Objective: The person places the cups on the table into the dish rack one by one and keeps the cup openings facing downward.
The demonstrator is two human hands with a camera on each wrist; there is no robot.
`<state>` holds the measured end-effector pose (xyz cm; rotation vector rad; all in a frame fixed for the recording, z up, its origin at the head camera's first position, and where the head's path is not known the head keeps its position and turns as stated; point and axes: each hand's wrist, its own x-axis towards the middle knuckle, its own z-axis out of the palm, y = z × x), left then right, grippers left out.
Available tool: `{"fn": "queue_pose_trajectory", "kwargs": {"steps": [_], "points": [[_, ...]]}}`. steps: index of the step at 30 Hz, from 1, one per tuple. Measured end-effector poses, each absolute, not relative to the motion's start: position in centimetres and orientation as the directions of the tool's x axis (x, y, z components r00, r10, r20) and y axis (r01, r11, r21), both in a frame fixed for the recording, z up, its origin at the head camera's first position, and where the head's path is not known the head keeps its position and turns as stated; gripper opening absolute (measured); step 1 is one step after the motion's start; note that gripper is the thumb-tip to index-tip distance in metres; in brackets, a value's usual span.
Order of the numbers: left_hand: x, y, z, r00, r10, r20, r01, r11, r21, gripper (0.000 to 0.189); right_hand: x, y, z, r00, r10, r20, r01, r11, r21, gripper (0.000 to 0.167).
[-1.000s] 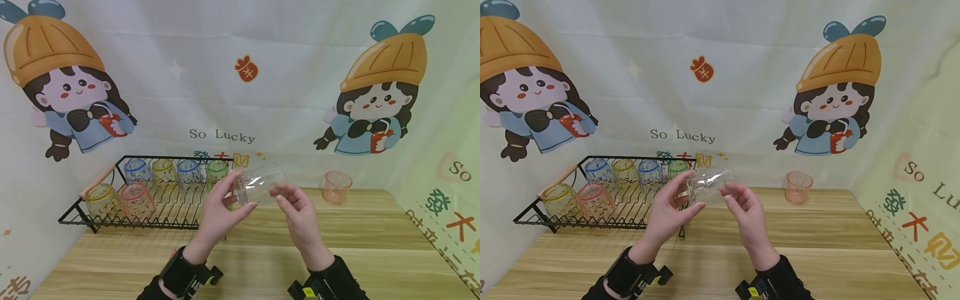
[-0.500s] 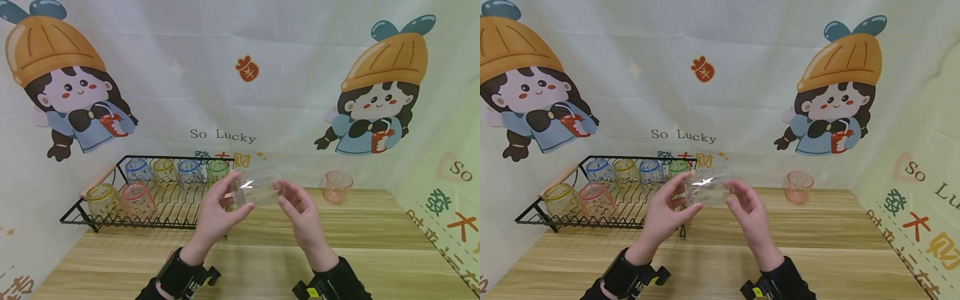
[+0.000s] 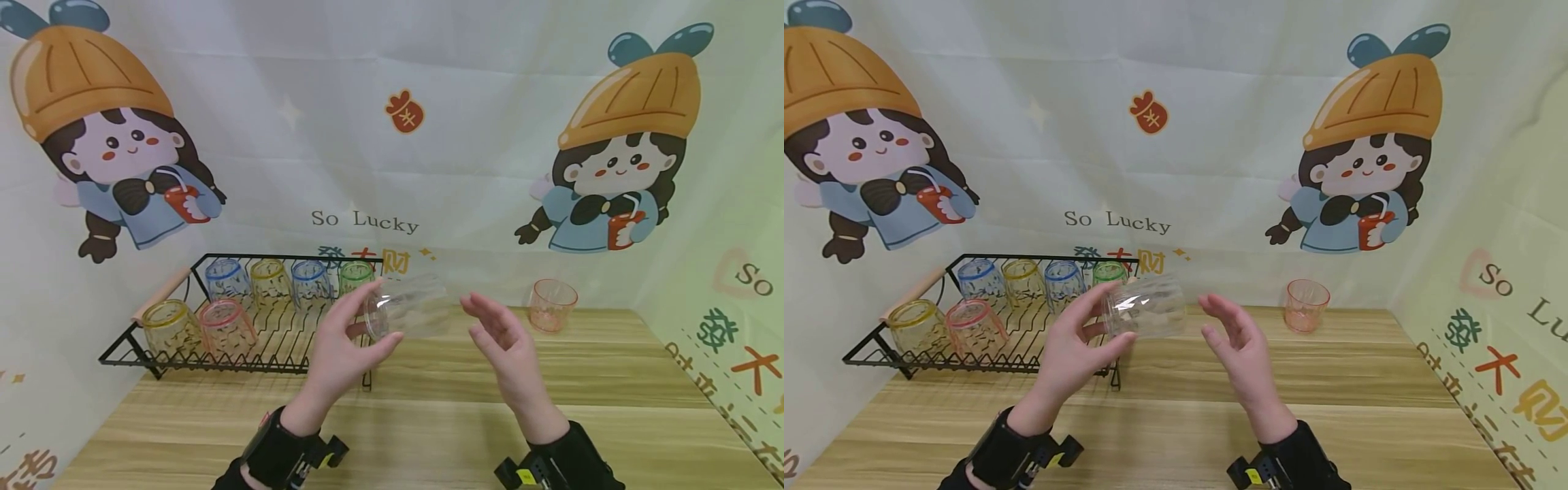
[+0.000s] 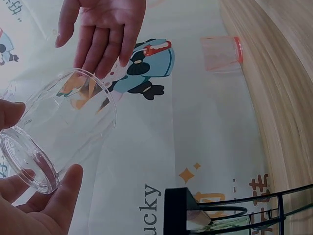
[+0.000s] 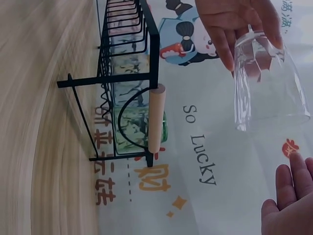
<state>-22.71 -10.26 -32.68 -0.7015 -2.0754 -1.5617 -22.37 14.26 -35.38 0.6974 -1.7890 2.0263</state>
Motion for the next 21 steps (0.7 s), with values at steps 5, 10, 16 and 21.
{"fn": "queue_pose_trajectory", "kwargs": {"steps": [5, 10, 16, 21], "points": [[-22.8, -10.8, -32.7, -0.778, 0.119, 0.617, 0.623, 0.27, 0.734, 0.074, -22.4, 14.9, -35.6, -0.826, -0.046, 0.562, -0.553, -0.125, -0.824, 0.041], [-22.7, -11.4, -32.7, -0.793, 0.105, 0.601, 0.601, 0.302, 0.74, 0.075, -22.4, 15.5, -35.9, -0.836, -0.035, 0.547, -0.541, -0.104, -0.834, 0.042], [-22.6, -11.9, -32.8, -0.808, 0.094, 0.581, 0.576, 0.335, 0.746, 0.076, -22.5, 16.2, -36.2, -0.839, -0.028, 0.544, -0.54, -0.088, -0.837, 0.043], [-22.8, -12.3, -33.1, -0.803, 0.089, 0.589, 0.576, 0.367, 0.73, 0.076, -22.5, 16.8, -36.5, -0.84, -0.038, 0.542, -0.539, -0.055, -0.84, 0.043]]}}
